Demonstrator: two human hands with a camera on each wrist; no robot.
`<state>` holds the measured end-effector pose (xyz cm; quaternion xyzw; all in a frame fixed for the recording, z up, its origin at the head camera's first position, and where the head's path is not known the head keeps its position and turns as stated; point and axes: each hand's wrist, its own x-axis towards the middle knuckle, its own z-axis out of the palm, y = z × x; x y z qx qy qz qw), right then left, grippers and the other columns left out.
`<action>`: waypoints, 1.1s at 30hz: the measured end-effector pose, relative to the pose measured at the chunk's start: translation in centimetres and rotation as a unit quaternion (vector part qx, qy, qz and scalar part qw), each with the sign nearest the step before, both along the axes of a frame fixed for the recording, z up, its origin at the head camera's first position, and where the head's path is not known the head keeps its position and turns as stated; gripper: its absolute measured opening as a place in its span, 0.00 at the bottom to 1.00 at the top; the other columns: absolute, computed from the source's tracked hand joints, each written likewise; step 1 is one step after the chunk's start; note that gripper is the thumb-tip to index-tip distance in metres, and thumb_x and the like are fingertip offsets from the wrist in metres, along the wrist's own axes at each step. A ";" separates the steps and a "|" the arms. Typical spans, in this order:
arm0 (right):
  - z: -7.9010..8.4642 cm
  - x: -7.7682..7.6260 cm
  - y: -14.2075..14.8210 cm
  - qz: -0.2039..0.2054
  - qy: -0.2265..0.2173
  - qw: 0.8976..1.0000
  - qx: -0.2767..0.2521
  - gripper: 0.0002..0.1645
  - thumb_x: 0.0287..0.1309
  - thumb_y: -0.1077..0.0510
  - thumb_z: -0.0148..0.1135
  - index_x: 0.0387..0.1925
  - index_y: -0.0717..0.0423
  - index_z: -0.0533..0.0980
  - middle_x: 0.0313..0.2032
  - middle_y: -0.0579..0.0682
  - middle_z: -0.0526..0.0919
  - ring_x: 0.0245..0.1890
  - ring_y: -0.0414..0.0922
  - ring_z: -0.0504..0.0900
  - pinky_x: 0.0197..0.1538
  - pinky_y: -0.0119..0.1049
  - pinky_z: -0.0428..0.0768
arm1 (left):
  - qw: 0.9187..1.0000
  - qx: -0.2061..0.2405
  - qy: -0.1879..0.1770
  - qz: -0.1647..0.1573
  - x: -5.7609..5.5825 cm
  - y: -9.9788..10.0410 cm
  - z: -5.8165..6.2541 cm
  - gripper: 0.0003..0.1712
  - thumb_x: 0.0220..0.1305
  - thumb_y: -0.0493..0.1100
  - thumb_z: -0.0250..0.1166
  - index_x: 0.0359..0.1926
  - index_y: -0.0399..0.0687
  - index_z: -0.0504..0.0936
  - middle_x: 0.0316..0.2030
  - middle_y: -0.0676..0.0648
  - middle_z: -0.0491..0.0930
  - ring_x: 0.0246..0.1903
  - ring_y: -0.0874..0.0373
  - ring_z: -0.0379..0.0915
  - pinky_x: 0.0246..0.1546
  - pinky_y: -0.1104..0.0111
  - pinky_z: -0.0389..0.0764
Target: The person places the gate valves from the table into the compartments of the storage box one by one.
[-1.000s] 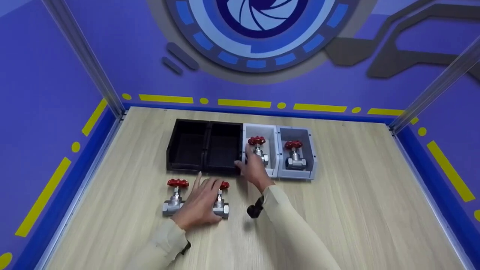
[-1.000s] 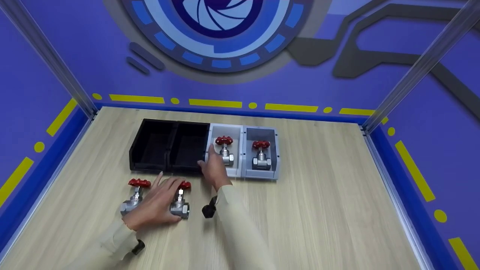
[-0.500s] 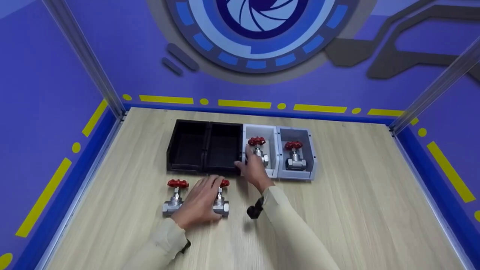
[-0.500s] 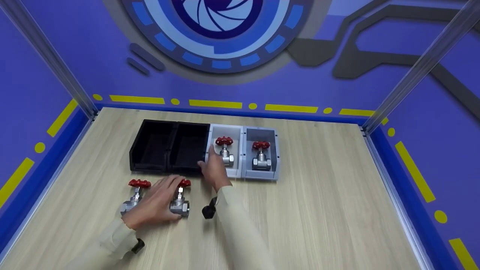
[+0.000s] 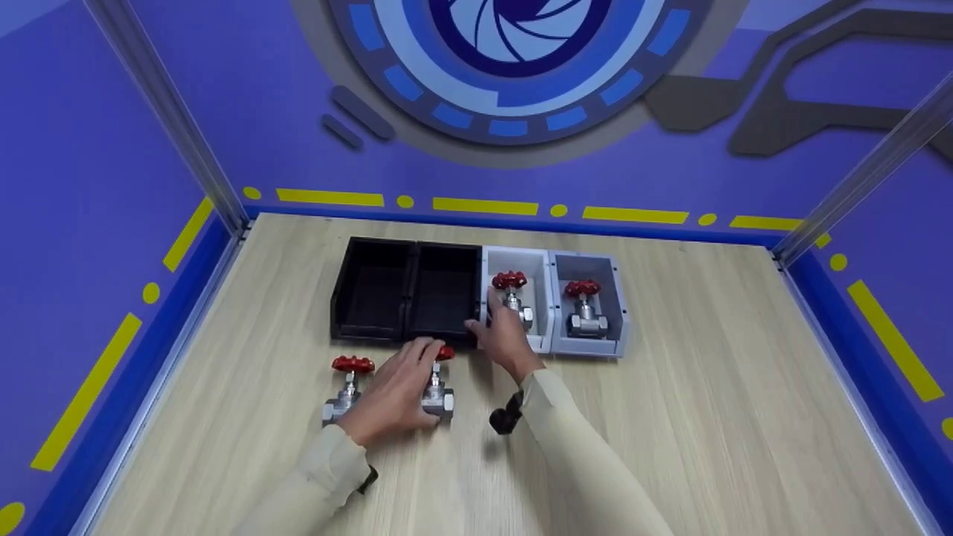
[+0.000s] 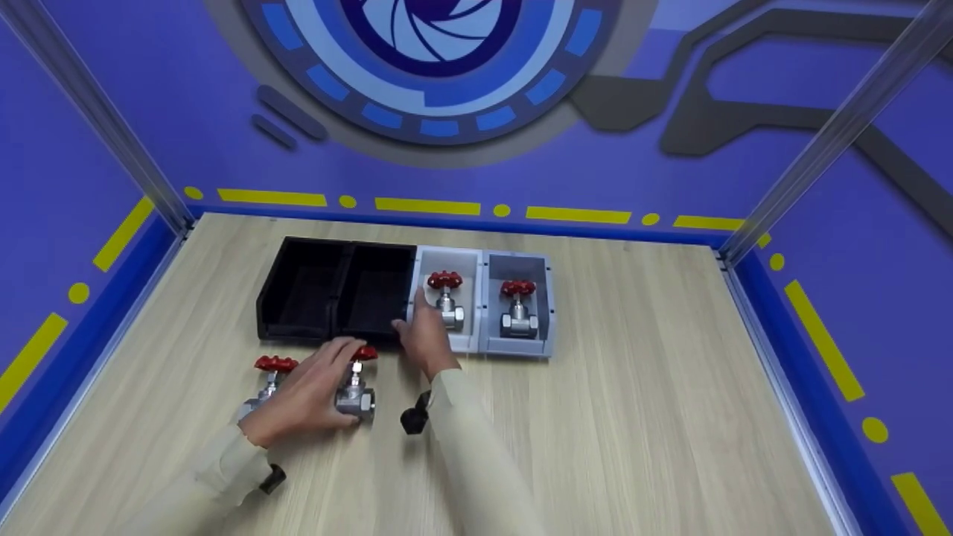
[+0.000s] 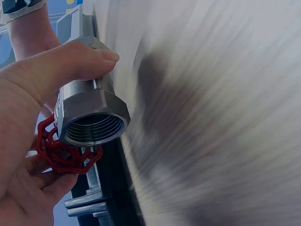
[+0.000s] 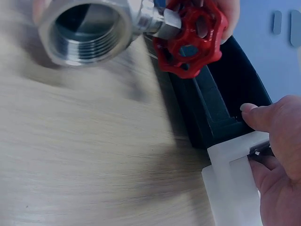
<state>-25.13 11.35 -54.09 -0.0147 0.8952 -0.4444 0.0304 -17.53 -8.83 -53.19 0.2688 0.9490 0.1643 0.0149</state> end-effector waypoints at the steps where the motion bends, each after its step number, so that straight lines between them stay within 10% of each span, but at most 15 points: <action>1: 0.0 0.0 0.0 0.001 0.000 1.000 0.000 0.47 0.61 0.55 0.64 0.74 0.62 0.50 0.70 0.60 0.61 0.70 0.49 0.63 0.70 0.43 0.65 | 1.000 0.000 0.000 0.000 -0.1 0.0 0.1 0.65 0.33 0.54 0.81 0.71 0.43 0.58 0.66 0.42 0.63 0.65 0.47 0.63 0.63 0.52 0.71; 33: 0.1 -0.2 0.2 -0.003 -0.006 1.000 -0.002 0.48 0.59 0.55 0.65 0.73 0.61 0.52 0.67 0.62 0.67 0.66 0.51 0.69 0.69 0.44 0.67 | 0.999 -0.016 0.041 -0.009 -2.7 0.6 2.5 0.62 0.35 0.54 0.79 0.71 0.44 0.58 0.66 0.44 0.64 0.64 0.51 0.63 0.63 0.55 0.71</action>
